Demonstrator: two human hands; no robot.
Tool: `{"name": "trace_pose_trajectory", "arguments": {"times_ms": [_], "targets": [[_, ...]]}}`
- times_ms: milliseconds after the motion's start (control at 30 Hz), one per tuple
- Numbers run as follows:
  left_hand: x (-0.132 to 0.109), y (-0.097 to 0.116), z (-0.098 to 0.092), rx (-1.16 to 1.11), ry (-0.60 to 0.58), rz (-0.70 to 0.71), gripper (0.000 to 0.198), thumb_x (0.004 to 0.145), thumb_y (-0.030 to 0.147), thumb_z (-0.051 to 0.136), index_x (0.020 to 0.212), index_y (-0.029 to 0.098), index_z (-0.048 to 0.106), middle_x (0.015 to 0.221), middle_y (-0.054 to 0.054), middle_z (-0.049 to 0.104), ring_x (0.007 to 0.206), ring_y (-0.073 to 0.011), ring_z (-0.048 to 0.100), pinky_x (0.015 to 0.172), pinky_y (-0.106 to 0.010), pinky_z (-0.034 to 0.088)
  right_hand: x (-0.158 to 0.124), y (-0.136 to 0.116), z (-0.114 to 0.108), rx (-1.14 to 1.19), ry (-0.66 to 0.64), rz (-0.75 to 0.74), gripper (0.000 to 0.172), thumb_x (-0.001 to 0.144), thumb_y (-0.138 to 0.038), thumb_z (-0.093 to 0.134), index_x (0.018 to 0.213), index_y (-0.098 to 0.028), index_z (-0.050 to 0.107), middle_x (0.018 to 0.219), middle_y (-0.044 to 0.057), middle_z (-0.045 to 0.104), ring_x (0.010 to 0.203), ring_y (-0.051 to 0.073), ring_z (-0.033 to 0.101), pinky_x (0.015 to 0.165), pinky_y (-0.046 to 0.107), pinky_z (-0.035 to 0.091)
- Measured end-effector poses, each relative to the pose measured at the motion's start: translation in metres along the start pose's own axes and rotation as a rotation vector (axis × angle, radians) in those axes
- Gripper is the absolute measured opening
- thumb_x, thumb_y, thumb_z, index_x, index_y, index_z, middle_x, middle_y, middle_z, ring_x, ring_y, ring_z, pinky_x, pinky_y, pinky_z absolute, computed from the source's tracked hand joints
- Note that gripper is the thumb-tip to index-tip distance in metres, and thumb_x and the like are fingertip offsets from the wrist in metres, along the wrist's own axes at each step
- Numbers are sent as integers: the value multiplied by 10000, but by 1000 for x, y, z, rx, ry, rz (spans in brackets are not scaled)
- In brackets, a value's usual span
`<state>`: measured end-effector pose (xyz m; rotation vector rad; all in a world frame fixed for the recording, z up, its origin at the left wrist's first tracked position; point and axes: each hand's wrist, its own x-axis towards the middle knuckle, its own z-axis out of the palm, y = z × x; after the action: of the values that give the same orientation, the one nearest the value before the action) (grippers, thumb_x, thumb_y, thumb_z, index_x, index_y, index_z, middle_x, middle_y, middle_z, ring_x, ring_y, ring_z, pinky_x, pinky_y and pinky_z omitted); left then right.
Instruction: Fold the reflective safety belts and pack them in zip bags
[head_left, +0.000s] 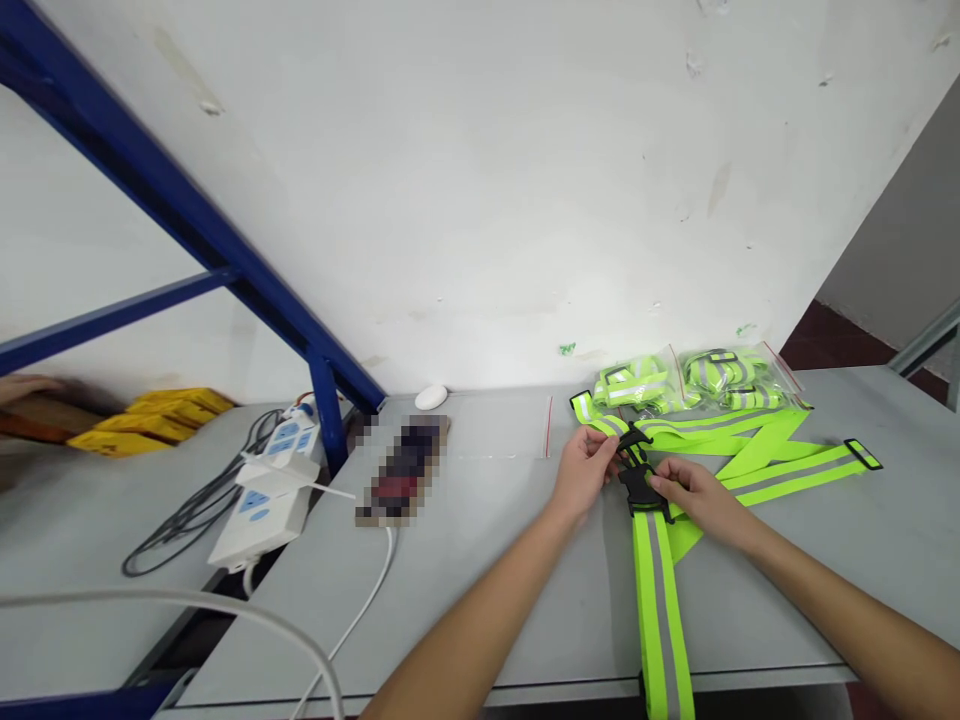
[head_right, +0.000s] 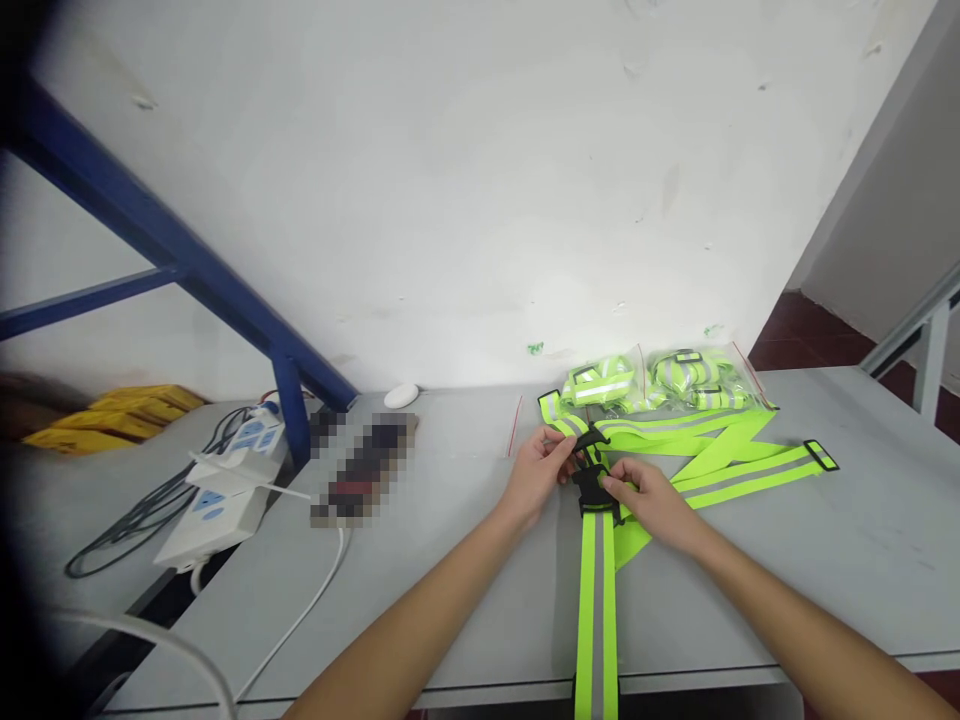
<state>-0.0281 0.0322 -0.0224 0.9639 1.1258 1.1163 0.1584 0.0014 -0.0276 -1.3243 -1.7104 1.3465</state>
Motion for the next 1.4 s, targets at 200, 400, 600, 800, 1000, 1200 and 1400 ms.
{"name": "trace_pose_trajectory", "arguments": {"times_ms": [200,400,600,800,1000,1200,1400], "targets": [[1,-4,1,-44,28,95,359,720,443,714,744,190,461,543,60,580,455,-66,495,474,-180,390,1,1,1,47,13,-4,395,846,-578,528,713,-214,449,669,-38,395,614,128,365,587,265,294],[0,-8,4,-61,-97,133,375,711,460,730,749,195,468,552,62,572,470,-90,530,491,-211,447,2,2,-2,136,42,42,405,820,-596,557,724,-213,466,652,-47,389,586,118,340,559,259,272],[3,-7,2,-161,-3,84,368,709,440,728,766,195,459,590,46,615,487,-89,549,510,-205,453,0,-4,-3,148,-8,20,421,806,-596,581,690,-213,448,629,-54,367,565,108,315,541,258,249],[3,-8,3,-161,11,92,371,695,435,739,761,194,466,572,62,587,473,-80,530,503,-197,438,-1,-9,-2,116,18,25,456,770,-633,593,677,-211,448,615,-57,363,556,106,312,531,252,243],[3,-9,3,-161,20,105,371,715,450,721,765,199,451,601,63,592,492,-79,533,523,-202,448,-1,-6,-4,135,13,21,426,804,-600,577,686,-210,452,626,-52,374,570,109,318,544,254,253],[1,-7,4,-123,-26,143,363,726,447,719,760,202,453,606,58,592,528,-96,555,543,-221,463,-1,-6,-3,143,46,18,407,805,-578,589,683,-212,461,622,-43,400,568,115,340,538,258,278],[-4,-5,4,4,-155,210,341,768,469,683,732,207,467,599,47,572,547,-120,575,570,-253,473,-1,-9,1,177,159,54,397,759,-579,606,670,-215,475,604,-43,412,565,121,367,551,261,298]]}}
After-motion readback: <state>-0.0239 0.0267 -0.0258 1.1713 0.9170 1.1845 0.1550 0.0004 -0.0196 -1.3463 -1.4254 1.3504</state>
